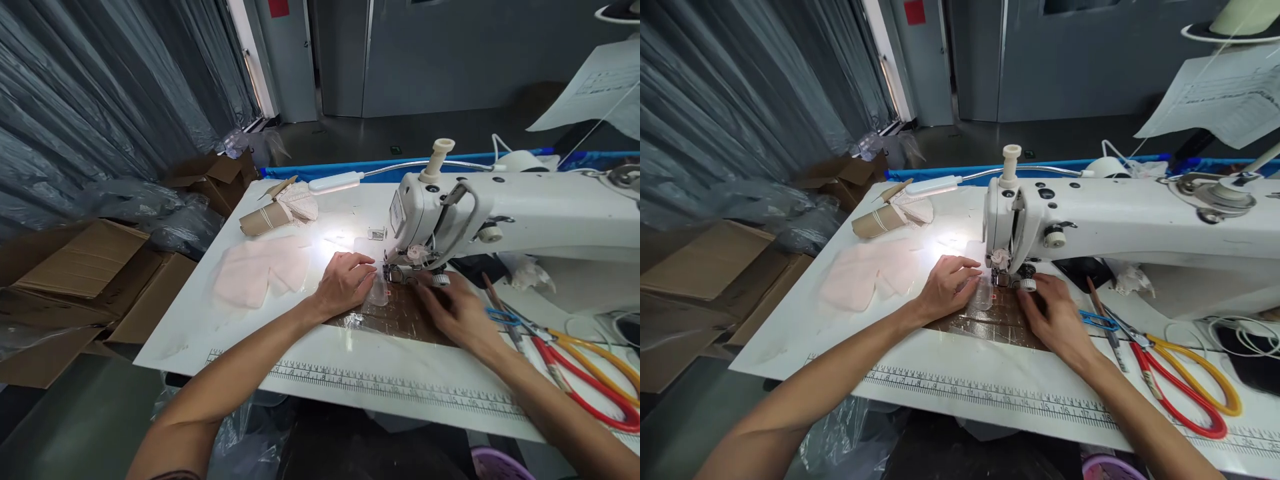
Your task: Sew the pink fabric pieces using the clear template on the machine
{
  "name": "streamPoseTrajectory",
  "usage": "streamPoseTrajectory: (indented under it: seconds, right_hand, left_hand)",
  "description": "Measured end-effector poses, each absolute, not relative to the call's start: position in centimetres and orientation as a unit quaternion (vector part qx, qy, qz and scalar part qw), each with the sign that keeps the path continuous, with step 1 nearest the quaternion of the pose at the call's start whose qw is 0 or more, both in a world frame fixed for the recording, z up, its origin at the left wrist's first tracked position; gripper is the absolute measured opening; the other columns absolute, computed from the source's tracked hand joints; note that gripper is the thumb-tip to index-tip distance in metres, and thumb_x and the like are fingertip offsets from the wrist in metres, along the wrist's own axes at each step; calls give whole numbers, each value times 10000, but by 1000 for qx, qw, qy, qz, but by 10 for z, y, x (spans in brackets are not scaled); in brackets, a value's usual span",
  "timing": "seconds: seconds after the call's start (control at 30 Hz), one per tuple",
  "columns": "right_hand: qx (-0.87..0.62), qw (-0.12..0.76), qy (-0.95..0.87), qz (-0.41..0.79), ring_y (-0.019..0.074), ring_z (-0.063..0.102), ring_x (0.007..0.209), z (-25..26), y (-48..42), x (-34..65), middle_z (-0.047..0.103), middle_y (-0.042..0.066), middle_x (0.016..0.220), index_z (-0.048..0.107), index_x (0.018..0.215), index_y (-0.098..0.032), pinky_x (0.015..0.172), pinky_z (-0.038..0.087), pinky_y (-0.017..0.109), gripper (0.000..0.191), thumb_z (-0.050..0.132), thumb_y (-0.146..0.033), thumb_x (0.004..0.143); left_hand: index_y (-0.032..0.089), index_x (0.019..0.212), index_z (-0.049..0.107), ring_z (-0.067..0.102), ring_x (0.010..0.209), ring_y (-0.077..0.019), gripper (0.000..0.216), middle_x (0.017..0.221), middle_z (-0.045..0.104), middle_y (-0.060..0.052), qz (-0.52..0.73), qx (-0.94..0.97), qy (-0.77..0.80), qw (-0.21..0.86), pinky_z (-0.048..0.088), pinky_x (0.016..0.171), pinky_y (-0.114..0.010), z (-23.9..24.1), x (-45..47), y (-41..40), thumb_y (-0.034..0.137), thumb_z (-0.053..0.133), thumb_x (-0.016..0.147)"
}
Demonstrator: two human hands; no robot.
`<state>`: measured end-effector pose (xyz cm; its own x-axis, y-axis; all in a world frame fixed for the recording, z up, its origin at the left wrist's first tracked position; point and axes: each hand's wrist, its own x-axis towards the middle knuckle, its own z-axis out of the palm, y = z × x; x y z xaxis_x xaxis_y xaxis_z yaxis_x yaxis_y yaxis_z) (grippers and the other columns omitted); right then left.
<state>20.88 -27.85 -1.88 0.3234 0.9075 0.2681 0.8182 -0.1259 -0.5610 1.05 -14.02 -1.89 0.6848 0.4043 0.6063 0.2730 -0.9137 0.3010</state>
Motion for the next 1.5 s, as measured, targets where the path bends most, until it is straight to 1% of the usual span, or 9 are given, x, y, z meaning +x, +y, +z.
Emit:
streamPoseTrajectory:
  seconds: [0.33,0.63,0.9,1.0,1.13,1.23,1.3,1.4,1.5]
  right_hand:
    - [-803,343,-480,89,285,644,990,-37,-232,175,733,28,970,751,921,-264,896,469,431,342,557,-531,828]
    - [-816,325,-465,114,302,652,865,-26,-231,169,718,58,833,727,850,-232,766,475,417,304,542,-468,803]
    - [-787,315,-502,168,266,605,847,-17,-250,172,652,67,893,653,815,-222,764,466,403,322,484,-495,806]
    - [-759,309,-543,187,265,584,916,-15,-259,176,617,58,873,638,793,-230,811,467,407,277,464,-443,822]
    - [-728,277,-591,207,273,560,976,-17,-272,179,608,83,931,608,693,-217,846,470,417,210,488,-349,804]
    - [-706,267,-630,184,287,549,1013,-16,-278,182,607,102,998,624,690,-211,875,464,431,202,505,-315,815]
    - [-695,274,-646,158,290,555,1030,-15,-278,187,611,104,1008,670,801,-217,875,470,424,195,526,-345,836]
    - [-692,264,-660,126,256,610,916,-13,-272,196,634,95,964,674,976,-220,769,500,373,263,493,-385,881]
    - [-683,224,-688,96,216,634,788,-15,-265,202,646,88,985,654,998,-216,667,484,331,295,403,-345,914]
  left_hand:
    - [170,908,675,641,884,-164,191,1037,671,-63,346,913,195,95,482,826,-372,-22,11,-141,231,495,918]
    - [161,896,669,640,864,-154,195,1107,651,-76,348,913,187,98,471,824,-365,-22,9,-141,222,486,922]
    - [160,919,665,610,842,-151,198,977,671,-57,320,935,138,72,451,789,-331,-18,15,-153,226,480,941]
    - [143,966,665,589,829,-150,219,963,663,-68,277,956,94,32,446,781,-318,-19,22,-157,201,455,957]
    - [143,864,678,573,790,-133,264,951,664,-57,238,970,44,-10,429,840,-335,-21,26,-163,113,429,946]
    - [157,804,686,581,784,-132,251,916,671,-34,218,974,52,34,419,881,-363,-18,25,-161,129,467,922]
    - [165,774,694,590,778,-139,195,881,669,-26,209,969,91,96,436,850,-358,-15,25,-151,182,535,887]
    - [164,731,692,590,735,-134,135,827,658,-22,219,938,190,188,471,755,-312,-10,28,-127,180,593,822]
    - [166,710,674,595,729,-130,141,807,657,-18,236,895,271,265,490,674,-265,-6,32,-101,195,591,820]
